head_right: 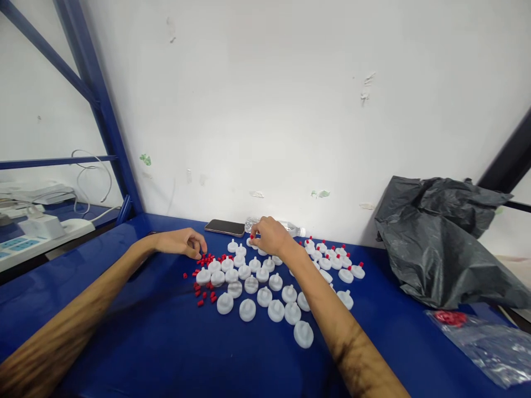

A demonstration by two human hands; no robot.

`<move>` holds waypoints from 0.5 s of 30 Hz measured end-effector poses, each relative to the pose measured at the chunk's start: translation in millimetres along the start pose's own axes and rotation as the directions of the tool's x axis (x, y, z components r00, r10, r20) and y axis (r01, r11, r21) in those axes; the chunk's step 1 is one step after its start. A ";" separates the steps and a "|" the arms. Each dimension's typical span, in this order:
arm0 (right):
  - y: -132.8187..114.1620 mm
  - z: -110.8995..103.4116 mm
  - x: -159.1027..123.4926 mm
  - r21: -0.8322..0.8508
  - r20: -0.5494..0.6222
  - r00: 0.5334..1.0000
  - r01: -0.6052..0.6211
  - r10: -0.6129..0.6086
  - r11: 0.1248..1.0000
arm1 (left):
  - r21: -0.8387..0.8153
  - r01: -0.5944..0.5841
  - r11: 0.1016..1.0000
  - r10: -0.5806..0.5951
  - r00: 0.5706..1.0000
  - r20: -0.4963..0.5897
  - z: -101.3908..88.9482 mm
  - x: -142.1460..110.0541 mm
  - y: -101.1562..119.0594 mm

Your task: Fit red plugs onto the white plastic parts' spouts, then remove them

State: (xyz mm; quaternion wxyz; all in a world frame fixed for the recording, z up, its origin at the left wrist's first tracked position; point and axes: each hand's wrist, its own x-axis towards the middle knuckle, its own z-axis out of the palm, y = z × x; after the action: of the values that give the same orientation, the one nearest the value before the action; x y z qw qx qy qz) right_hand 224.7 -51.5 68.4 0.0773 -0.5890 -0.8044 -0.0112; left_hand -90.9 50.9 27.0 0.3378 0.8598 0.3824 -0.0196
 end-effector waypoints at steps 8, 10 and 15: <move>-3.7 10.6 0.7 0.034 0.110 0.994 0.019 -0.022 0.999 | -0.001 -0.020 1.000 0.020 1.000 -0.010 7.1 5.5 0.3; -3.5 10.6 0.1 0.045 0.104 0.994 0.032 -0.036 0.998 | -0.023 -0.022 0.999 0.021 0.998 -0.051 7.5 5.7 1.9; -9.6 6.6 -1.0 0.095 0.006 0.991 0.130 -0.131 0.987 | -0.080 -0.035 0.996 0.017 0.976 -0.216 7.8 6.1 10.4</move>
State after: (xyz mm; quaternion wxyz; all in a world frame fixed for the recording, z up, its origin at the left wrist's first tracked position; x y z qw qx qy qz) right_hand 215.1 -54.7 62.4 0.0993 -0.5309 -0.8412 0.0253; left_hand -77.8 45.1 25.1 0.3303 0.8469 0.4060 0.0937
